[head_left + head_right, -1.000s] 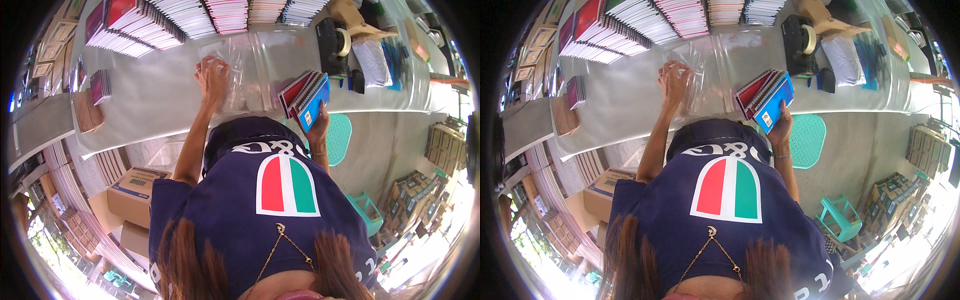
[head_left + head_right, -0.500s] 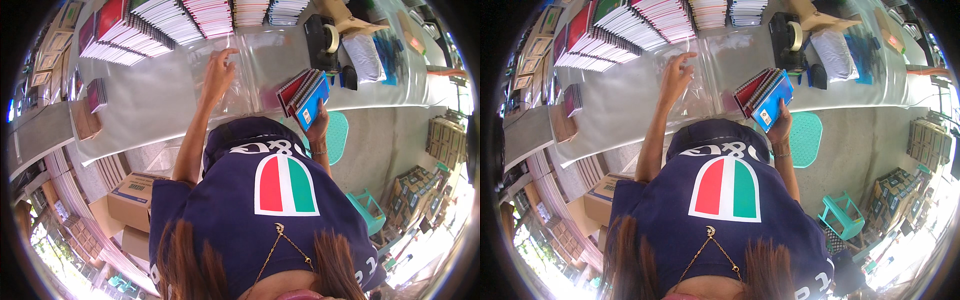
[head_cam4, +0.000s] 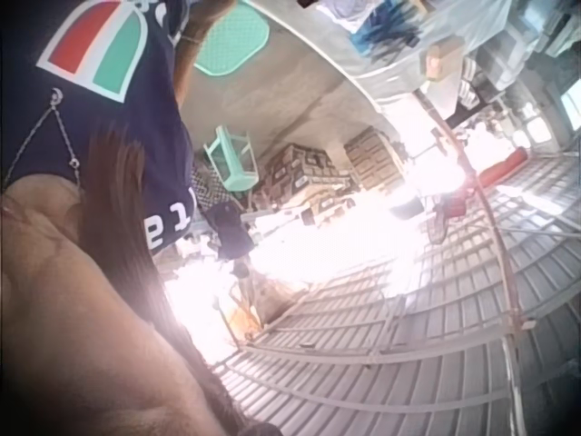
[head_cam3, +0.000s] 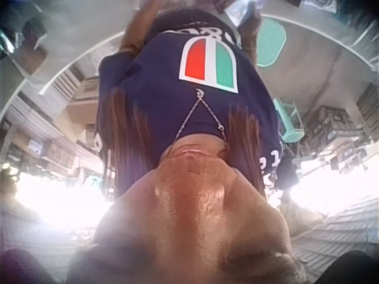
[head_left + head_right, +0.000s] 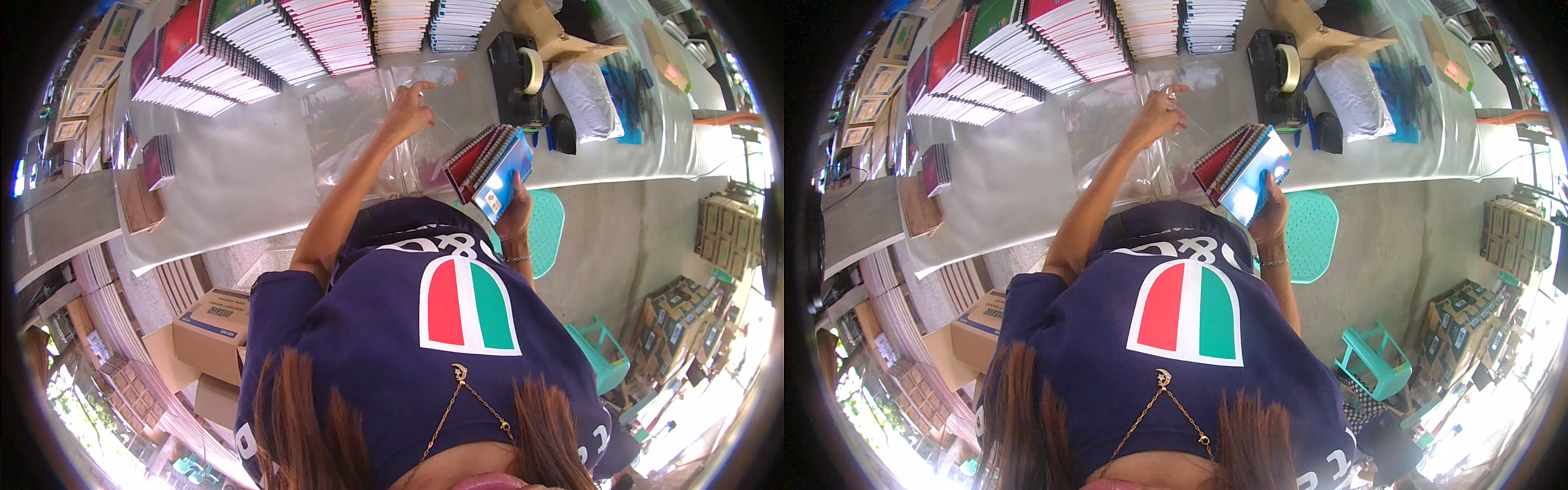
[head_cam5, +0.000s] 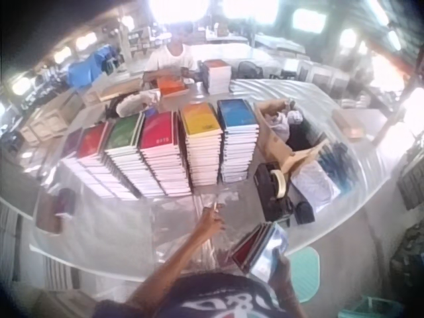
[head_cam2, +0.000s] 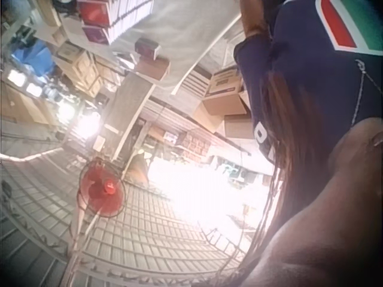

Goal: The person repeatedly selects small spiral-bound notebooks from stacks on a table, places them into clear plastic bags, and seals the bags with adhesive tape. The process is repeated multiple times with different colored notebooks.

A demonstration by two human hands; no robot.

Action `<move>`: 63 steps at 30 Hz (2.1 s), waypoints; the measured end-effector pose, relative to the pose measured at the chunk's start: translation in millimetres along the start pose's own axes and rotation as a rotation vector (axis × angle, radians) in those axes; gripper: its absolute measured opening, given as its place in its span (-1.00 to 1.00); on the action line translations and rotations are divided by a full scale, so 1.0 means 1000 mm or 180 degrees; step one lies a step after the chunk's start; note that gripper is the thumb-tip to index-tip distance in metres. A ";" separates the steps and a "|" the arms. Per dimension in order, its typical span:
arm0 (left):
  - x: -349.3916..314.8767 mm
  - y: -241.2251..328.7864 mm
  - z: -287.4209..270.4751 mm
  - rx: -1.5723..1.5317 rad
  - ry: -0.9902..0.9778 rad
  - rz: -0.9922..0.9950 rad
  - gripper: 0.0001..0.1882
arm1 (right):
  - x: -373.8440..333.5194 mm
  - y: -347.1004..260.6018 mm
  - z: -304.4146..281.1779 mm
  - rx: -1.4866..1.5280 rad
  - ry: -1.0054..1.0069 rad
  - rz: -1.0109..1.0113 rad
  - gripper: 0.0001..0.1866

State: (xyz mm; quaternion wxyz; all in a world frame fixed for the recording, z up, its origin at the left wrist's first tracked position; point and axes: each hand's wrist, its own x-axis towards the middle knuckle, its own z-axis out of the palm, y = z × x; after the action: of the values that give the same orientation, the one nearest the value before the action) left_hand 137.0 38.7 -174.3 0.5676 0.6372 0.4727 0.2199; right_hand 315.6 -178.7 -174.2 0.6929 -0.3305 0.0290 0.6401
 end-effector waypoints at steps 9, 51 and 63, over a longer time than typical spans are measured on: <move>0.000 0.023 -0.013 0.0740 -0.1026 0.0697 -0.40 | 0.002 0.001 -0.019 0.0060 -0.0057 -0.0221 -0.44; -0.100 0.020 -0.056 -0.1313 -0.0440 0.0780 0.01 | 0.039 0.031 0.111 -0.2374 -0.0603 -0.0324 -0.29; -0.124 -0.057 -0.053 -0.0222 0.0604 0.0696 0.01 | 0.074 0.073 0.083 -0.3620 -0.1661 -0.0055 -0.16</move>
State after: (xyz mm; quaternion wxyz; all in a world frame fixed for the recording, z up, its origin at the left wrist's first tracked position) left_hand 17.0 -44.7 -181.8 0.5149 0.6411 0.4441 0.3560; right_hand 230.4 -76.2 -174.3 0.3980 -0.4806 -0.4891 0.6095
